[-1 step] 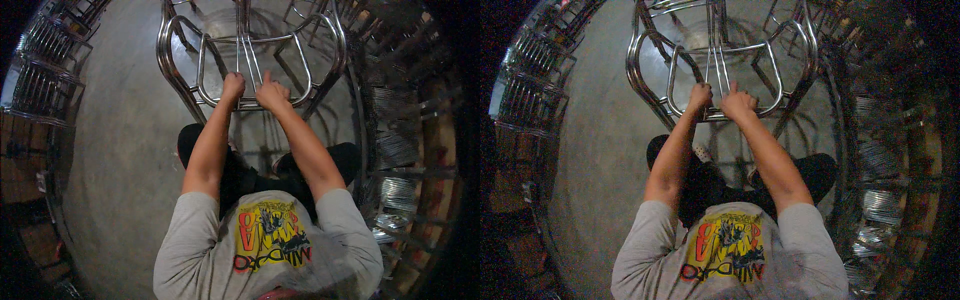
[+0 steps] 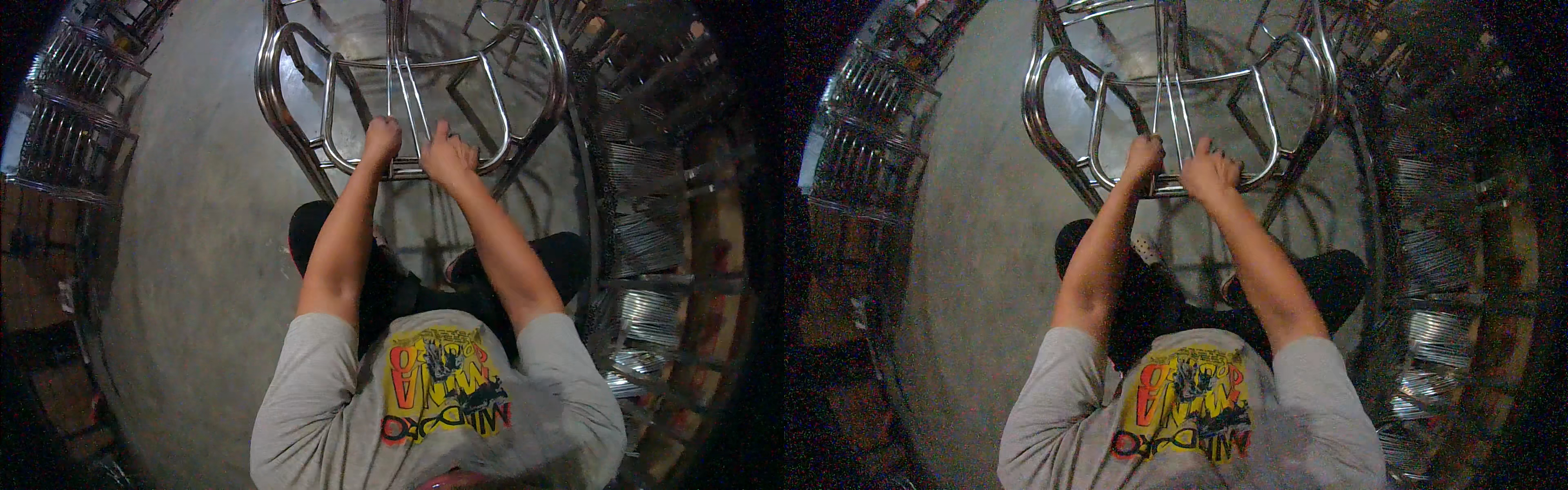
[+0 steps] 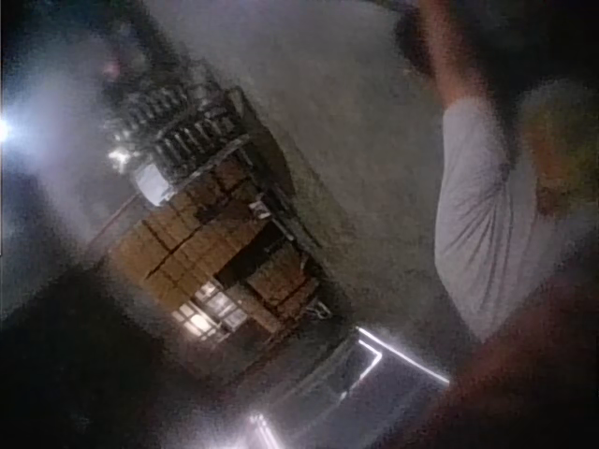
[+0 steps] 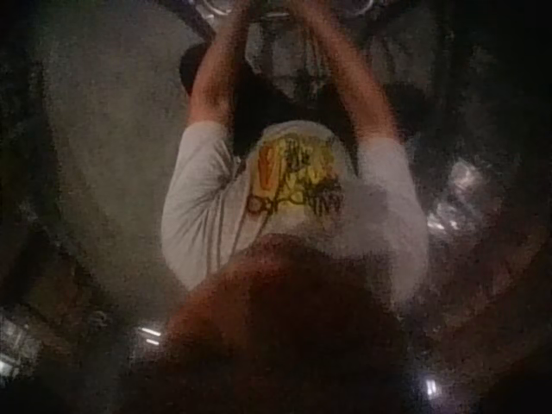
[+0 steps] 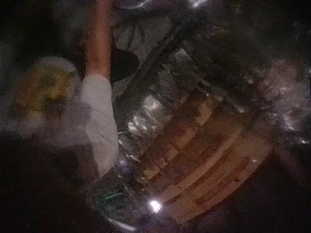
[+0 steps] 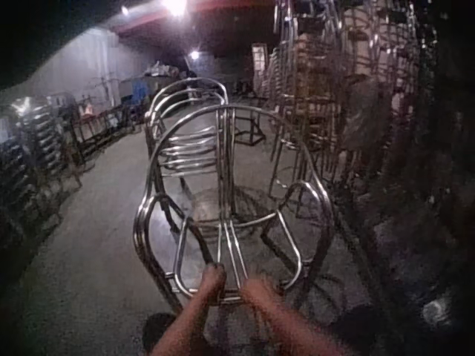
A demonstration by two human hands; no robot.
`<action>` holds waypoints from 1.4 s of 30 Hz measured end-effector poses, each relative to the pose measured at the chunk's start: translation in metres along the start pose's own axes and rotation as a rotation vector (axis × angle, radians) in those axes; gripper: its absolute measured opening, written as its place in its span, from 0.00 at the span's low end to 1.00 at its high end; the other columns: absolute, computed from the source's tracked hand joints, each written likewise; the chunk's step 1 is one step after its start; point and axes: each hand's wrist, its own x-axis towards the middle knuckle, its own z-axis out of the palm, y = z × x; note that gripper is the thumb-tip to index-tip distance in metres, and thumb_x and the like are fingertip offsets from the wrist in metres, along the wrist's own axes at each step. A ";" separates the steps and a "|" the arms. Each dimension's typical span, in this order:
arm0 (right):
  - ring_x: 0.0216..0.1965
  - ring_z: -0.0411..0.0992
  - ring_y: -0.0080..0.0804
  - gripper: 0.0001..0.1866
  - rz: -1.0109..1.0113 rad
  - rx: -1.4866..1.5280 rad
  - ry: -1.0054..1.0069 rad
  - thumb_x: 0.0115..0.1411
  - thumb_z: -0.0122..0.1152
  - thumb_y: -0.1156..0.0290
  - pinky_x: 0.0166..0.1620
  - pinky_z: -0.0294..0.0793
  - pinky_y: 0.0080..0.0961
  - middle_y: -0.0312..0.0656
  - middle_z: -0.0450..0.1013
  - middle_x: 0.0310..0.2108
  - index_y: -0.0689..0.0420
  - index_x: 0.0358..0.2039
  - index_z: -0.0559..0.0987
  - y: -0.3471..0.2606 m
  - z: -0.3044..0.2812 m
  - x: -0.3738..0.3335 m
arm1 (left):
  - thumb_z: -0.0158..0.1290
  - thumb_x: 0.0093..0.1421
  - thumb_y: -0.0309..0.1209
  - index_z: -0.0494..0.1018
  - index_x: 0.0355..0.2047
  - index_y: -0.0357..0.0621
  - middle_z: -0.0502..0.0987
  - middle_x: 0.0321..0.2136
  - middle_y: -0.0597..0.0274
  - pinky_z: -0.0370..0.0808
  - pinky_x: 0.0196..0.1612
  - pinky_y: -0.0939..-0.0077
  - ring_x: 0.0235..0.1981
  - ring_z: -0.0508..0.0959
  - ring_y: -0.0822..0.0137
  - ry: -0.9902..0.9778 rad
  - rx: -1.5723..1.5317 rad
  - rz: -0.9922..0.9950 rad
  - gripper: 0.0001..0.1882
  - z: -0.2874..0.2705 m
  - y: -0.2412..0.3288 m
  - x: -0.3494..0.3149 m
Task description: The person assembles a metal chair by inserting multiple thin metal rods into the seat frame. They pick up rods from a nearby pile and fit them one by one into the chair's seat structure.
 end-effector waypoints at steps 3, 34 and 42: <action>0.47 0.72 0.56 0.24 -0.069 -0.142 0.207 0.60 0.50 0.56 0.55 0.59 0.64 0.59 0.75 0.40 0.64 0.49 0.72 0.010 0.014 -0.019 | 0.45 0.63 0.39 0.72 0.22 0.34 0.75 0.17 0.51 0.72 0.24 0.58 0.20 0.78 0.54 0.155 0.118 -0.003 0.20 0.007 0.011 -0.001; 0.41 0.73 0.52 0.21 -0.267 -0.080 0.428 0.62 0.49 0.53 0.52 0.60 0.56 0.54 0.76 0.33 0.60 0.32 0.79 0.028 0.038 -0.027 | 0.47 0.62 0.40 0.77 0.35 0.29 0.77 0.37 0.33 0.72 0.48 0.50 0.42 0.77 0.37 0.195 0.230 0.076 0.21 0.012 0.041 0.018; 0.44 0.72 0.54 0.23 -0.281 -0.082 0.374 0.62 0.49 0.52 0.55 0.57 0.62 0.56 0.75 0.35 0.62 0.34 0.78 0.030 0.034 -0.030 | 0.46 0.62 0.40 0.79 0.31 0.32 0.77 0.35 0.32 0.74 0.46 0.50 0.41 0.78 0.38 0.150 0.320 0.053 0.21 0.021 0.054 0.014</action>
